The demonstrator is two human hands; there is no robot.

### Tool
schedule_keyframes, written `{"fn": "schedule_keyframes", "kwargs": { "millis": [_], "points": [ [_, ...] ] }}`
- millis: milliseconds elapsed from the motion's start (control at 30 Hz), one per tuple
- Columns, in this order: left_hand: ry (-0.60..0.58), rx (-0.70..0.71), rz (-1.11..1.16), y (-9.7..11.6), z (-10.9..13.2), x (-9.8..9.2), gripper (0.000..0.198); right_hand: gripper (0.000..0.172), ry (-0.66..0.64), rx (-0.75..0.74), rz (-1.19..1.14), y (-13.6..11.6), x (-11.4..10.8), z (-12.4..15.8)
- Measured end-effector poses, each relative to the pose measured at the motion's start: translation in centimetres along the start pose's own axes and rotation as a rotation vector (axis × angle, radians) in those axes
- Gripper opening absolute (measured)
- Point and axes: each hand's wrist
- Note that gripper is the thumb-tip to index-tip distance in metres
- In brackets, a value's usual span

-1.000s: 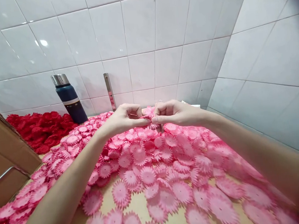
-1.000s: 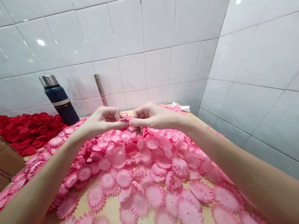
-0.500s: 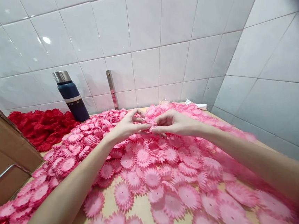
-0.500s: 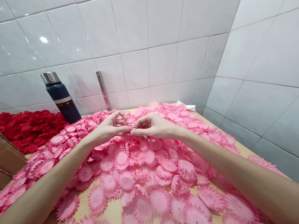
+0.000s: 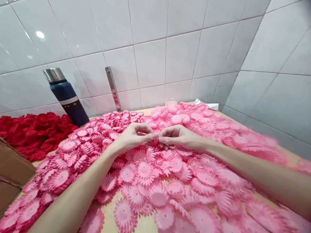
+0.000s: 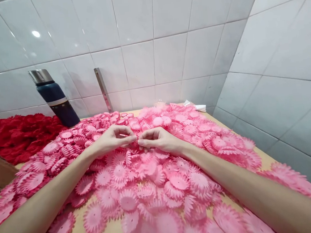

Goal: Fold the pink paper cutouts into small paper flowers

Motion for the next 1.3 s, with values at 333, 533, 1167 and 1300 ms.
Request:
{"fn": "schedule_keyframes", "kwargs": {
  "millis": [333,533,1167,1300],
  "points": [
    [-0.086,-0.084,0.062,-0.58,0.02,-0.29,0.02,0.022,-0.024,0.004,-0.068,-0.27,0.11,-0.03],
    [-0.088,-0.097,-0.062,-0.16,0.02,-0.29,0.024,0.025,-0.011,0.021,-0.092,-0.15,-0.08,-0.07],
    [-0.104,-0.193,0.485,-0.38,-0.21,-0.58,0.012,0.03,0.04,0.115,-0.367,0.46,-0.52,-0.13],
    [-0.055,-0.202,0.43,-0.95,-0.4,-0.39,0.014,0.028,0.039,0.129,-0.297,0.17,-0.44,-0.06]
  ]
}}
Point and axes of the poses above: each hand's wrist, its own z-axis away from the middle knuckle, its own x-axis out of the palm, y = z × x, and after that the axes turned 7 degrees about -y, right-handed
